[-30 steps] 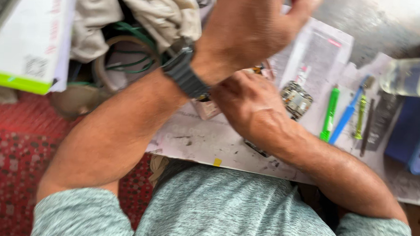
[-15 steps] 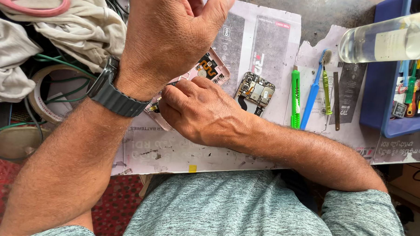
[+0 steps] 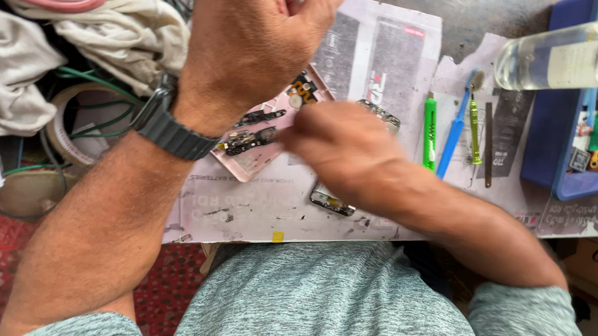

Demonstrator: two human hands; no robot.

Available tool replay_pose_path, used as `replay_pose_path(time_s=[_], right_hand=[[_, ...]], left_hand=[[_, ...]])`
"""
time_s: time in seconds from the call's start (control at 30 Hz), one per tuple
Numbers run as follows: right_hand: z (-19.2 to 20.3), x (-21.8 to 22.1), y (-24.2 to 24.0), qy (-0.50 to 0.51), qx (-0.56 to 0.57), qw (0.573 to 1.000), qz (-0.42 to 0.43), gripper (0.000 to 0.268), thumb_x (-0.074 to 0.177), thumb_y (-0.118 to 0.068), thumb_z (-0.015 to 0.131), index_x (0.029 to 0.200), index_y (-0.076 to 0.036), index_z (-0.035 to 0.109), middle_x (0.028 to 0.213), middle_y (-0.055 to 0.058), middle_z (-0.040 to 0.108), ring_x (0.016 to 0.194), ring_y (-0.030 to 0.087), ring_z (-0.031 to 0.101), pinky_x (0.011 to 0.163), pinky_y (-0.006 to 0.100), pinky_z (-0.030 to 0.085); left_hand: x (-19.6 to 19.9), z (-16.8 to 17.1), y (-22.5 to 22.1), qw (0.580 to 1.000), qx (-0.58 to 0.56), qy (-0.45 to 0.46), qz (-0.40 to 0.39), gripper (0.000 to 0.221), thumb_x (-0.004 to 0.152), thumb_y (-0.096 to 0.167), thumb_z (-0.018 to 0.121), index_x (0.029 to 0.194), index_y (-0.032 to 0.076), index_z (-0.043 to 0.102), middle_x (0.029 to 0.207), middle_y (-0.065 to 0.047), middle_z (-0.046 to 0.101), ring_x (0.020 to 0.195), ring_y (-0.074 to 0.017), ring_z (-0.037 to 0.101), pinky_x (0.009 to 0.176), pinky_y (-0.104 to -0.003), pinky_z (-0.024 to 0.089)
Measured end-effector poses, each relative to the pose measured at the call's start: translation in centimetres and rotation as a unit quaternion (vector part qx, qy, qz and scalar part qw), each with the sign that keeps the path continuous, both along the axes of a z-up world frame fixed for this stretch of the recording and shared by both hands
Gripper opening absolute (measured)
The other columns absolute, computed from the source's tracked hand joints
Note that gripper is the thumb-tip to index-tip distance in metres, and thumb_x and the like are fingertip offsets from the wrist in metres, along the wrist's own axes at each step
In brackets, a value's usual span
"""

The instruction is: The person uses a green utility knife and a green screwdriver to carefully pry and unscrew components on a disassembled smartphone motherboard. They repeatedly lift and reseat a small metal bracket and ribbon cable near the camera module while holding the device with both hands.

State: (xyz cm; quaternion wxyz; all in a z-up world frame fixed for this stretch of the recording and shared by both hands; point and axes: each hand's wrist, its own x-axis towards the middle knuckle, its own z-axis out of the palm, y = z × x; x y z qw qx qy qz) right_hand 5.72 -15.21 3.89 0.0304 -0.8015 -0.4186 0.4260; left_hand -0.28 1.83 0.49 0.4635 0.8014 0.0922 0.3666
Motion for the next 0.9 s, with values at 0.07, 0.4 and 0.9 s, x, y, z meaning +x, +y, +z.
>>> replay_pose_path(time_s=[0.07,0.4,0.9], right_hand=[[1.7,2.0,-2.3,-0.155,0.397,0.876,0.227,0.015,0.096,0.0,0.07,0.109,-0.002,0.075,0.099,0.013,0.07,0.085,0.026,0.068,0.069,0.037,0.056],[1.6,4.9,-6.8,-0.168,0.363,0.911,0.102,0.01,0.098,-0.009,0.082,0.106,-0.006,0.076,0.098,0.007,0.071,0.084,0.015,0.07,0.065,0.026,0.057],[1.1,4.6,-6.8,-0.199,0.243,0.946,0.08,0.04,0.086,-0.02,0.084,0.12,-0.003,0.073,0.115,0.012,0.066,0.089,0.025,0.07,0.072,0.036,0.059]], left_hand=[[0.0,-0.1,-0.2,1.0,-0.02,0.0,0.004,0.035,0.104,0.013,0.074,0.072,0.007,0.062,0.053,0.001,0.054,0.043,-0.008,0.05,0.039,-0.027,0.031],[0.7,-2.0,-0.6,0.996,0.065,-0.016,0.062,0.036,0.105,0.019,0.077,0.074,0.009,0.062,0.052,0.0,0.051,0.041,-0.0112,0.046,0.039,-0.032,0.029],[-1.1,1.3,-0.6,0.982,0.189,-0.012,0.01,0.01,0.093,0.009,0.075,0.092,0.004,0.066,0.082,-0.009,0.066,0.069,-0.0266,0.065,0.065,-0.041,0.048]])
